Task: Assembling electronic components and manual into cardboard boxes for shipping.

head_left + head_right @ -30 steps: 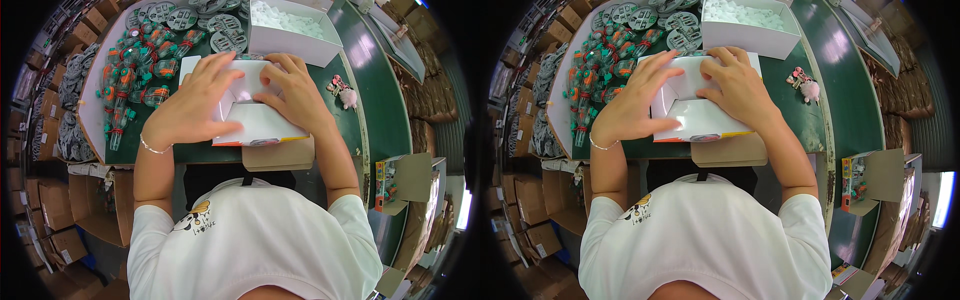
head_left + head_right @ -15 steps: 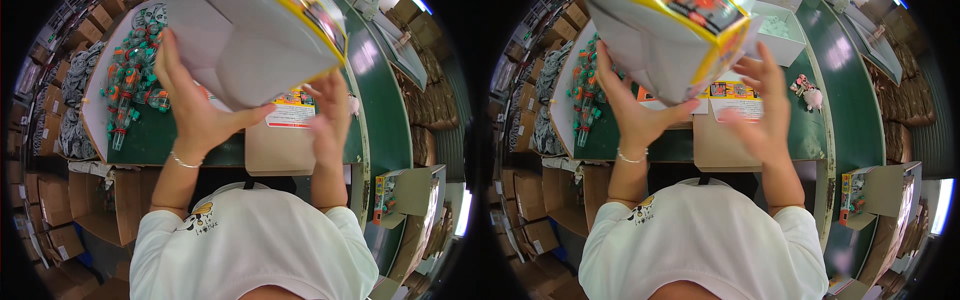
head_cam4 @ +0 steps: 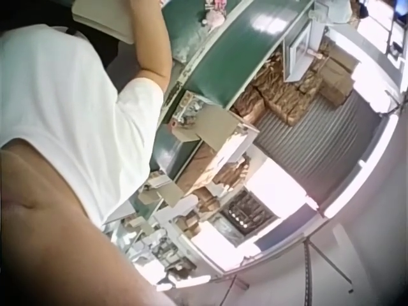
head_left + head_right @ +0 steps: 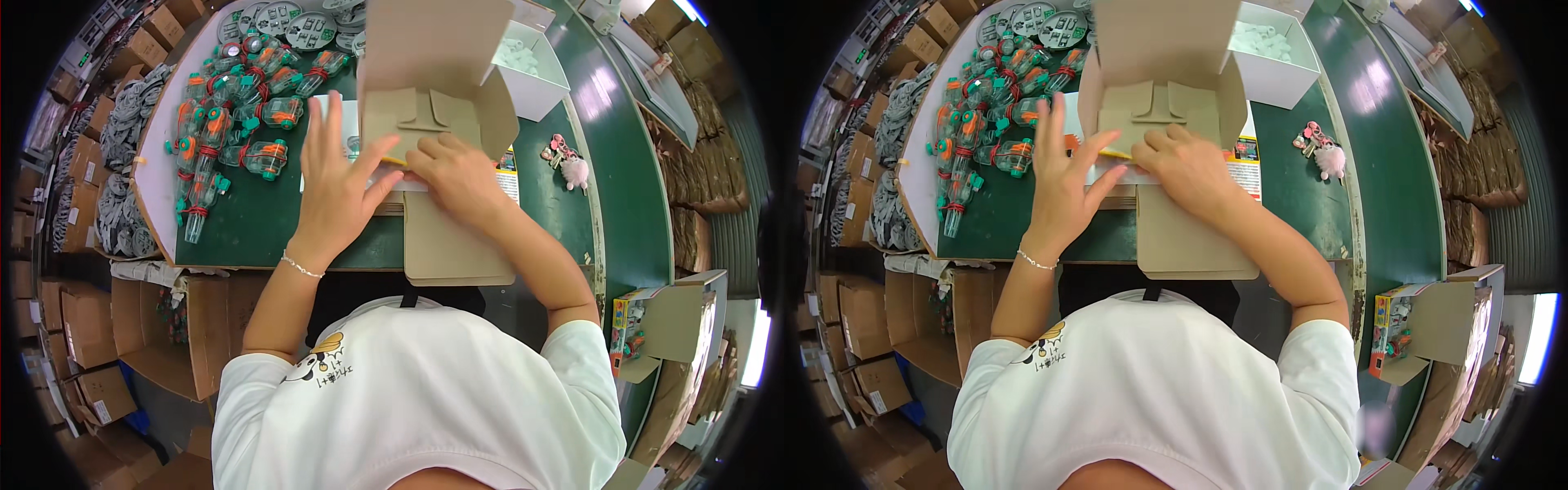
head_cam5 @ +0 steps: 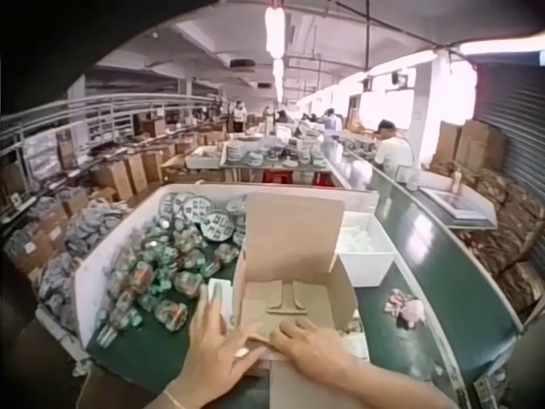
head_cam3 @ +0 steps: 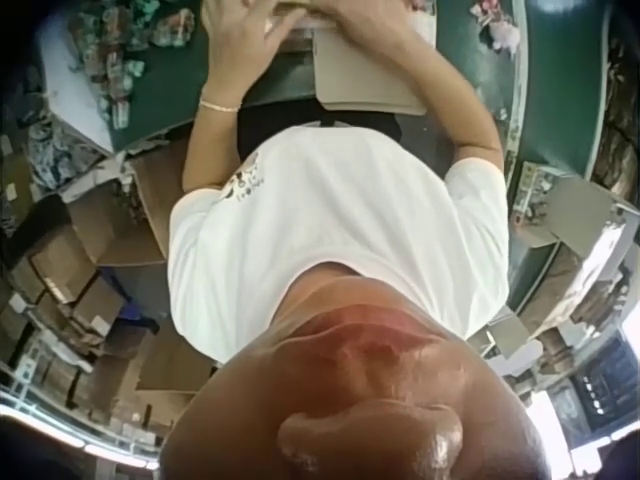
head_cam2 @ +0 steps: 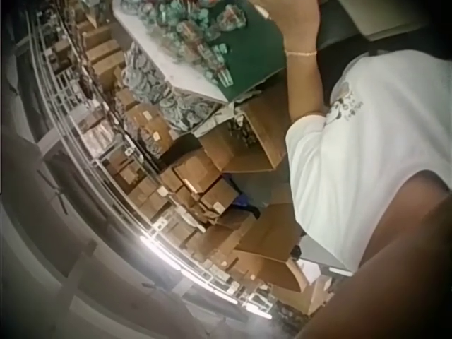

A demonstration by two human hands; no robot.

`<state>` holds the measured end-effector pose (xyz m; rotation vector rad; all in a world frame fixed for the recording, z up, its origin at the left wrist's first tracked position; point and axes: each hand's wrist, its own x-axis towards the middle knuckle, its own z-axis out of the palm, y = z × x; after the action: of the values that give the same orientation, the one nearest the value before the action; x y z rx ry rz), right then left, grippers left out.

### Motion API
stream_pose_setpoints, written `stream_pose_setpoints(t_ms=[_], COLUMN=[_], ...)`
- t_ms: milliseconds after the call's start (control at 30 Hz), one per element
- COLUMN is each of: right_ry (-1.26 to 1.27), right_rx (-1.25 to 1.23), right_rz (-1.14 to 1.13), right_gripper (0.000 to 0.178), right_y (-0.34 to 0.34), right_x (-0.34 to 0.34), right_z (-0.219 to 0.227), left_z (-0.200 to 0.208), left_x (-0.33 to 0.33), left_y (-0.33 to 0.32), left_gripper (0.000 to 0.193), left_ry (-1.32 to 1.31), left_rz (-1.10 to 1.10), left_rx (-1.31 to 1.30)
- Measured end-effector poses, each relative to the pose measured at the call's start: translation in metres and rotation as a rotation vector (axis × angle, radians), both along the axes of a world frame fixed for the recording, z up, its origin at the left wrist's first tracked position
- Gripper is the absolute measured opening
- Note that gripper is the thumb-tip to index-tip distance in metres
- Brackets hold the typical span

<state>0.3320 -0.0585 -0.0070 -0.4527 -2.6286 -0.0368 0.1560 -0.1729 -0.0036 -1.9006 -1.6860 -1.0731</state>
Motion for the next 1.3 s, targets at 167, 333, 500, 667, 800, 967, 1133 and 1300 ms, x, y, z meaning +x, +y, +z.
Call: stream_pose_setpoints(t_ms=[167,333,500,667,800,967,1133,1300], right_ry=[-0.132,-0.381,-0.539,-0.335,-0.092,-0.071,0.399,0.633], right_rx=[0.068,-0.047,-0.124,-0.159,-0.110,-0.112,0.012,-0.064], right_rz=[-0.112,-0.259,-0.228,-0.186,-0.121,-0.114,-0.078,-0.430], right_gripper=[0.016,0.018,0.016,0.012,0.011,0.017,0.018,0.015], right_y=[-0.010,-0.010,0.003,-0.003,-0.013,-0.015,-0.001,0.122], right_x=[0.012,0.015,0.010,0.003,-0.001,0.007,0.010,0.024], right_z=[0.009,0.013,0.026,0.012,-0.003,0.006,0.068,0.099], left_z=[-0.018,-0.021,-0.012,-0.018,-0.017,0.028,0.056,0.029], left_x=[-0.005,-0.007,-0.007,-0.006,-0.011,-0.019,-0.091,-0.148], left_y=[0.007,0.009,0.006,0.009,0.007,-0.004,0.042,0.119], left_gripper=[0.028,0.025,0.023,0.023,0.026,0.022,0.022,0.029], left_ry=[-0.054,-0.088,-0.027,-0.074,-0.001,-0.017,-0.259,-0.241], left_rz=[0.000,0.001,-0.002,-0.006,0.002,-0.098,0.001,0.151], left_rx=[-0.322,-0.295,-0.357,-0.354,-0.326,-0.124,0.038,-0.366])
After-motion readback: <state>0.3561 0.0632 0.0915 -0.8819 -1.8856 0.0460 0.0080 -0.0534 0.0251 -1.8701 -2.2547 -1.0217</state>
